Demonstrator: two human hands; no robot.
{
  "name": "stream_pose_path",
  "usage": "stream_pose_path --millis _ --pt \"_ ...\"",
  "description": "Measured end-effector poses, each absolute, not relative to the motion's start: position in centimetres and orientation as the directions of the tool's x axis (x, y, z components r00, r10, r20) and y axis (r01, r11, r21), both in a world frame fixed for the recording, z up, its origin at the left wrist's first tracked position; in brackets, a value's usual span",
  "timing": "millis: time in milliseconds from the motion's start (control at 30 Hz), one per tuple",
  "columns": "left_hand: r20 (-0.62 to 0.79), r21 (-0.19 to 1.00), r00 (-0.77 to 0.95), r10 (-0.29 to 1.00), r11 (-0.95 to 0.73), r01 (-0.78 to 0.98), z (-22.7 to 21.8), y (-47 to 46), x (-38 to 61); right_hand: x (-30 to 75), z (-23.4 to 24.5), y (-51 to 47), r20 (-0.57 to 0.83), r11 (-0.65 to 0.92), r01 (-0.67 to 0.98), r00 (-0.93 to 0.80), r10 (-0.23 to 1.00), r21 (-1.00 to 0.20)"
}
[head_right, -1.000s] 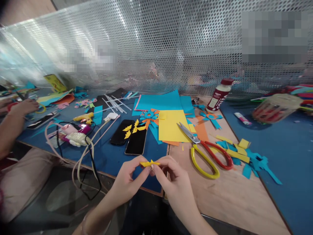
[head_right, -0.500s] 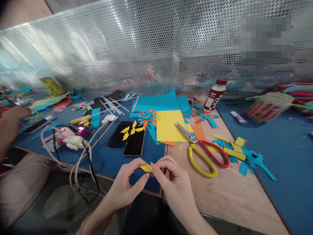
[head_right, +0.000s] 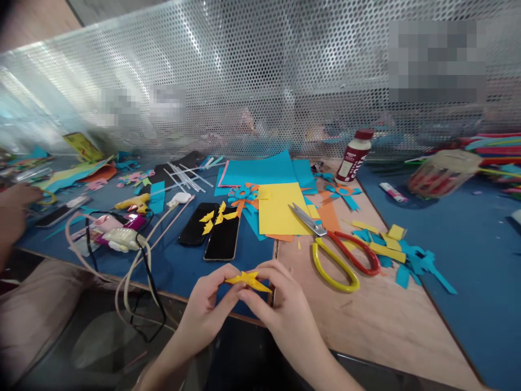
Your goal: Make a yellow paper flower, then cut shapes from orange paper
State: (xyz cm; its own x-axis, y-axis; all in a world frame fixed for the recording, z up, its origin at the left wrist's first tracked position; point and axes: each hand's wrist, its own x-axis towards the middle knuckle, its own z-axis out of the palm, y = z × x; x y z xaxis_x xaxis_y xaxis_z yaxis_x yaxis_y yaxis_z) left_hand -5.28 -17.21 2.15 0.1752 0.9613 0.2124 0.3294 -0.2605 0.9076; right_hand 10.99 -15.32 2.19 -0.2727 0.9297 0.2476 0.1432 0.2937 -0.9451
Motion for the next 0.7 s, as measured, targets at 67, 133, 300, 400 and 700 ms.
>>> stream_pose_path --millis 67,133,300,400,700 --pt "0.214 0.897 0.175 0.961 -0.264 0.353 2.1 -17.3 -5.3 11.1 1.9 -15.3 0.223 0.261 0.116 -0.264 0.938 -0.958" --pt "0.221 0.876 0.192 0.956 -0.281 0.393 2.1 -17.5 -5.4 11.2 1.6 -15.2 0.204 0.235 0.096 -0.260 0.944 -0.967" --pt "0.224 0.816 0.211 0.951 -0.302 0.493 2.2 -17.8 -6.2 11.2 1.8 -15.1 0.144 0.180 0.109 -0.280 0.949 -0.977" --pt "0.189 0.824 0.220 0.957 -0.276 0.494 2.1 -17.6 -6.5 11.0 1.9 -15.0 0.122 0.161 0.108 -0.304 0.945 -0.981" --pt "0.139 0.968 0.077 0.987 -0.151 0.199 1.7 -16.9 -5.9 11.0 1.8 -14.4 0.128 0.166 0.073 -0.368 0.921 -0.983"
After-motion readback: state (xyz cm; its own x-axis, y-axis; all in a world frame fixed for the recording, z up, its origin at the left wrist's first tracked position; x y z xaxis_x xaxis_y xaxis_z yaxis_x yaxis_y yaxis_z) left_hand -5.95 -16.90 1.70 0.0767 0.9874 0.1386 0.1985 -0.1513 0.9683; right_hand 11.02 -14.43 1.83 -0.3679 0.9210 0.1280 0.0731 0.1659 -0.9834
